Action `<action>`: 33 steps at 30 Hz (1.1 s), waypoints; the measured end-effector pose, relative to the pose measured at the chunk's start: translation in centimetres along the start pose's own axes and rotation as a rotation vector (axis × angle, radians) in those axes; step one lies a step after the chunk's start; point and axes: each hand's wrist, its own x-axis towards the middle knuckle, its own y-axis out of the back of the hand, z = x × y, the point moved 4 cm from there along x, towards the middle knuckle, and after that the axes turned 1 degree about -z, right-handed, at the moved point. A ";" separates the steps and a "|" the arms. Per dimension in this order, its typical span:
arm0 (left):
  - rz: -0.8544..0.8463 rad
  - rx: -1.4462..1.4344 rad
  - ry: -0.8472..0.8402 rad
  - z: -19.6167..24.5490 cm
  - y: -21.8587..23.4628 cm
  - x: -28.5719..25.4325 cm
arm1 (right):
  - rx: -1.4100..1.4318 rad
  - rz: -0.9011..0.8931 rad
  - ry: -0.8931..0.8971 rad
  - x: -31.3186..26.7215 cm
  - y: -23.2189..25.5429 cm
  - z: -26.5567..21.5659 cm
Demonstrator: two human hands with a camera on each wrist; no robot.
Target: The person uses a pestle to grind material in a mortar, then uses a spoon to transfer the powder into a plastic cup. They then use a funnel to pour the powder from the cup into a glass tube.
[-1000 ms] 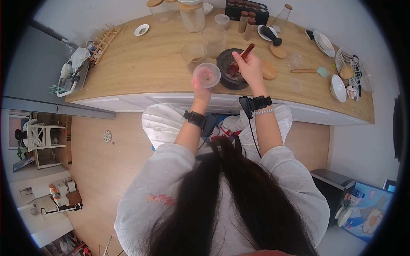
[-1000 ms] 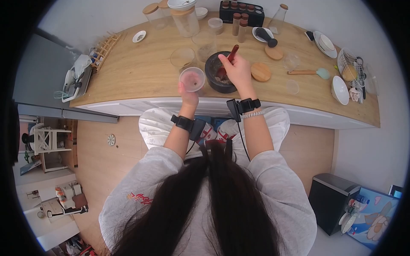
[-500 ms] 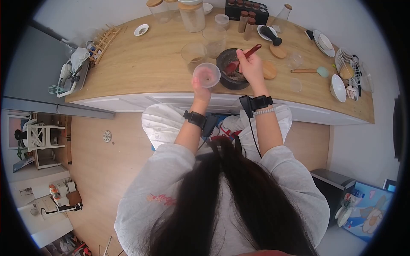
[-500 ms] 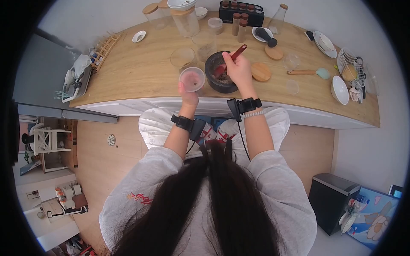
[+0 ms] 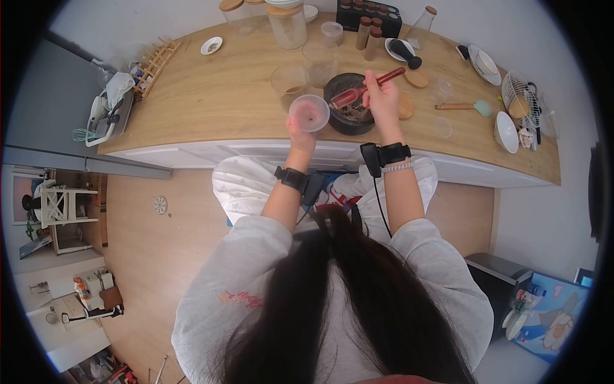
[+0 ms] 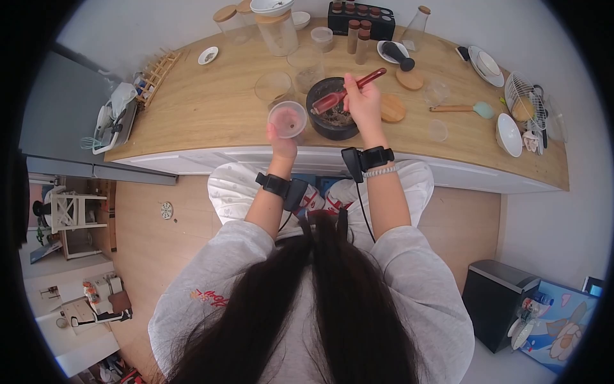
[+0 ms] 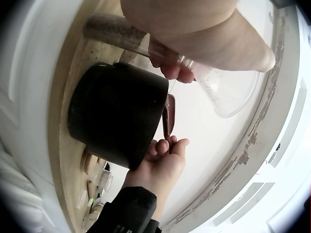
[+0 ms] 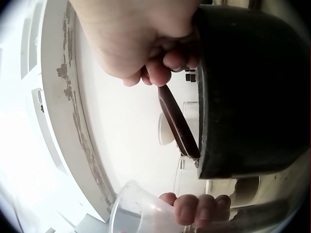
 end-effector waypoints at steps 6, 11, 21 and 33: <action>-0.007 0.011 0.008 0.2 -0.1 0.0 | 0.034 0.038 0.009 0.1 0.2 0.1; 0.001 0.017 0.006 0.1 -0.1 0.0 | 0.058 0.053 0.008 0.1 0.4 0.0; 0.002 -0.021 0.045 -0.5 0.5 -0.2 | 0.332 0.067 0.005 -1.2 -1.5 -3.3; -0.033 -0.017 -0.001 0.1 0.1 -0.2 | 0.226 -0.175 0.123 -3.2 -2.7 -5.1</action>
